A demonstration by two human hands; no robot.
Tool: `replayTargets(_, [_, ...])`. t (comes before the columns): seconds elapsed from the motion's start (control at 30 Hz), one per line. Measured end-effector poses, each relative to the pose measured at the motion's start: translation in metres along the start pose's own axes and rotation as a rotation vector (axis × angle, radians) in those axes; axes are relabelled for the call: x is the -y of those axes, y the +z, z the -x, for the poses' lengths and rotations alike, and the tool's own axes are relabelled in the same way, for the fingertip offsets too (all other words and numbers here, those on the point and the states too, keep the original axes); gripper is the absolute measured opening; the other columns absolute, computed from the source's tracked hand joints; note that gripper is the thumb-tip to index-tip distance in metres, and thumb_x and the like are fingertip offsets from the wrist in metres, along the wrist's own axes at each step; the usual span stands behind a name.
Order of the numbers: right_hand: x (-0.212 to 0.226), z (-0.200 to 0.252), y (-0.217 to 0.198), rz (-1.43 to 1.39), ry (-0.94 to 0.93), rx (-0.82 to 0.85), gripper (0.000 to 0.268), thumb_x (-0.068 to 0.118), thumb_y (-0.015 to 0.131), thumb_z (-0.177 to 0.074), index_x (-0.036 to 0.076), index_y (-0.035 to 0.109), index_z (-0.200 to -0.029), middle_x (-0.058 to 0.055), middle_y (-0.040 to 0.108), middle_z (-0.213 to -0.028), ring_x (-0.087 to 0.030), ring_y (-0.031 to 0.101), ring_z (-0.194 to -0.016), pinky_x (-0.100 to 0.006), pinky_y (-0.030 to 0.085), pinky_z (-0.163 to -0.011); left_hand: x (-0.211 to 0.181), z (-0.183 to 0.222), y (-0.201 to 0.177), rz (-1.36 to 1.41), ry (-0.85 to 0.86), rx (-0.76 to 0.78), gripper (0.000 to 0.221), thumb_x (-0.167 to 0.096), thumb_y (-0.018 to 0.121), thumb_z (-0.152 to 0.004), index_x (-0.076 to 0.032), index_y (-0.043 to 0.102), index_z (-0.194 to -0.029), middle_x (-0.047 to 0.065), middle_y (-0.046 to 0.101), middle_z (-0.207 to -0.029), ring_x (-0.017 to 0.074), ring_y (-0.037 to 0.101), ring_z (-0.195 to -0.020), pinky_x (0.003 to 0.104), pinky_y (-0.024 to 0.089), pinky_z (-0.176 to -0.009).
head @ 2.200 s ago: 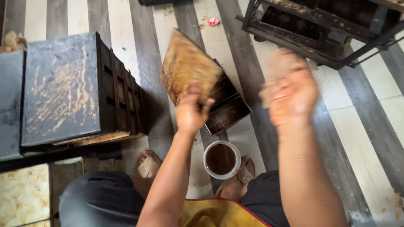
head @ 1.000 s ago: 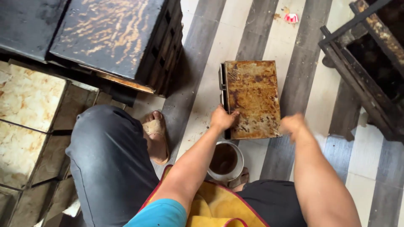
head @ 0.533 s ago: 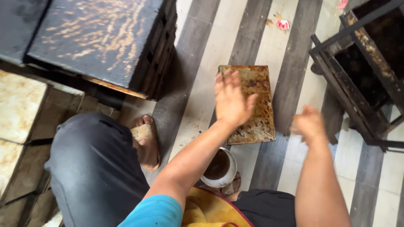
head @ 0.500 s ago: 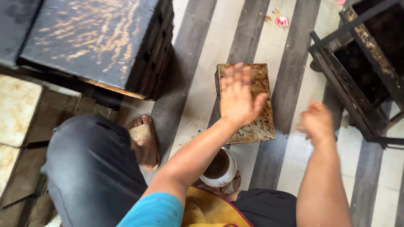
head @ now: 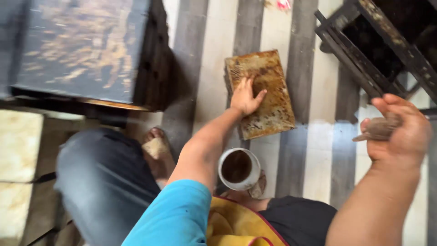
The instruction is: The recorder is cleaning and greasing metal bread/cake tins in a bakery environment using a cloth and a dark liquid (likely oil or grease).
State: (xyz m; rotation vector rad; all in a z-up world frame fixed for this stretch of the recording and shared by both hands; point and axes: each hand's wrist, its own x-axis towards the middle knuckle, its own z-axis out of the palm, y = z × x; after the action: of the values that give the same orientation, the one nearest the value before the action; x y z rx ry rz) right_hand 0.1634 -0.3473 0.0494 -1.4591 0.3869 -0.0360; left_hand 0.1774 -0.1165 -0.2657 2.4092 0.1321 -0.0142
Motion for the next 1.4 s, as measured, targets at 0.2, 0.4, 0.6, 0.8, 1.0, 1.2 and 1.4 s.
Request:
replayTargets(0.2, [-0.074, -0.041, -0.037, -0.248, 0.113, 0.195, 0.023, -0.001, 0.057, -0.086, 0.008, 0.068, -0.103, -0.005, 0.068, -0.101, -0.018, 0.069, -0.087, -0.041, 0.06, -0.081, -0.033, 0.053, -0.123, -0.097, 0.247, 0.381, 0.045, -0.017, 0.07, -0.072, -0.005, 0.067, -0.116, 0.023, 0.069, -0.115, 0.0382, 0.066, -0.108, 0.047, 0.054, -0.088])
replayTargets(0.4, [-0.097, 0.02, 0.073, 0.279, 0.218, 0.543, 0.024, 0.007, 0.064, -0.093, 0.009, 0.069, -0.116, -0.008, 0.072, -0.108, -0.015, 0.063, -0.068, -0.032, 0.051, -0.053, -0.088, 0.105, -0.322, -0.497, 0.273, 0.255, 0.041, -0.019, 0.07, -0.078, -0.01, 0.067, -0.118, 0.016, 0.069, -0.119, 0.0324, 0.068, -0.11, 0.046, 0.055, -0.09])
replayTargets(0.6, [-0.123, 0.109, 0.22, 0.207, 0.305, 0.889, 0.046, 0.009, 0.063, -0.087, 0.013, 0.064, -0.132, -0.005, 0.073, -0.124, -0.013, 0.06, -0.067, -0.028, 0.05, -0.055, -0.004, 0.172, -0.427, -0.159, 0.096, -0.394, 0.054, -0.035, 0.073, -0.086, -0.01, 0.061, -0.133, 0.014, 0.067, -0.128, 0.0348, 0.065, -0.117, 0.045, 0.053, -0.096])
replayTargets(0.8, [-0.175, 0.127, 0.328, -0.093, 0.487, 0.801, 0.047, 0.017, 0.063, -0.082, 0.018, 0.063, -0.129, -0.006, 0.064, -0.098, -0.019, 0.059, -0.064, -0.034, 0.049, -0.054, 0.034, 0.208, -0.456, -0.225, -0.367, -0.208, 0.06, -0.046, 0.075, -0.086, -0.012, 0.061, -0.133, 0.017, 0.063, -0.131, 0.0376, 0.06, -0.122, 0.047, 0.049, -0.101])
replayTargets(1.0, [-0.179, 0.114, 0.356, -0.118, 0.498, 0.723, 0.036, 0.024, 0.067, -0.08, 0.018, 0.062, -0.115, -0.003, 0.056, -0.08, -0.017, 0.053, -0.06, -0.03, 0.042, -0.051, 0.056, 0.195, -0.45, -0.207, -0.295, 0.033, 0.08, -0.053, 0.081, -0.077, -0.014, 0.054, -0.141, 0.019, 0.052, -0.146, 0.0472, 0.044, -0.137, 0.054, 0.039, -0.112])
replayTargets(1.2, [-0.117, 0.141, 0.363, -0.316, 0.545, 0.765, 0.05, 0.035, 0.065, -0.074, 0.011, 0.061, -0.118, -0.003, 0.047, -0.069, -0.016, 0.045, -0.054, -0.027, 0.036, -0.046, 0.019, 0.21, -0.47, -0.129, -0.32, 0.086, 0.113, -0.059, 0.087, -0.071, -0.017, 0.028, -0.157, 0.019, 0.027, -0.162, 0.0623, 0.021, -0.141, 0.071, 0.023, -0.111])
replayTargets(1.4, [-0.049, 0.183, 0.4, -0.26, 0.439, 0.984, 0.056, 0.031, 0.067, -0.08, 0.002, 0.054, -0.125, 0.0, 0.038, -0.063, -0.015, 0.041, -0.054, -0.028, 0.035, -0.047, 0.094, 0.184, -0.43, 0.666, -0.067, -0.319, 0.104, -0.04, 0.09, -0.063, 0.001, 0.042, -0.146, 0.023, 0.068, -0.131, 0.0327, 0.07, -0.12, 0.048, 0.056, -0.105])
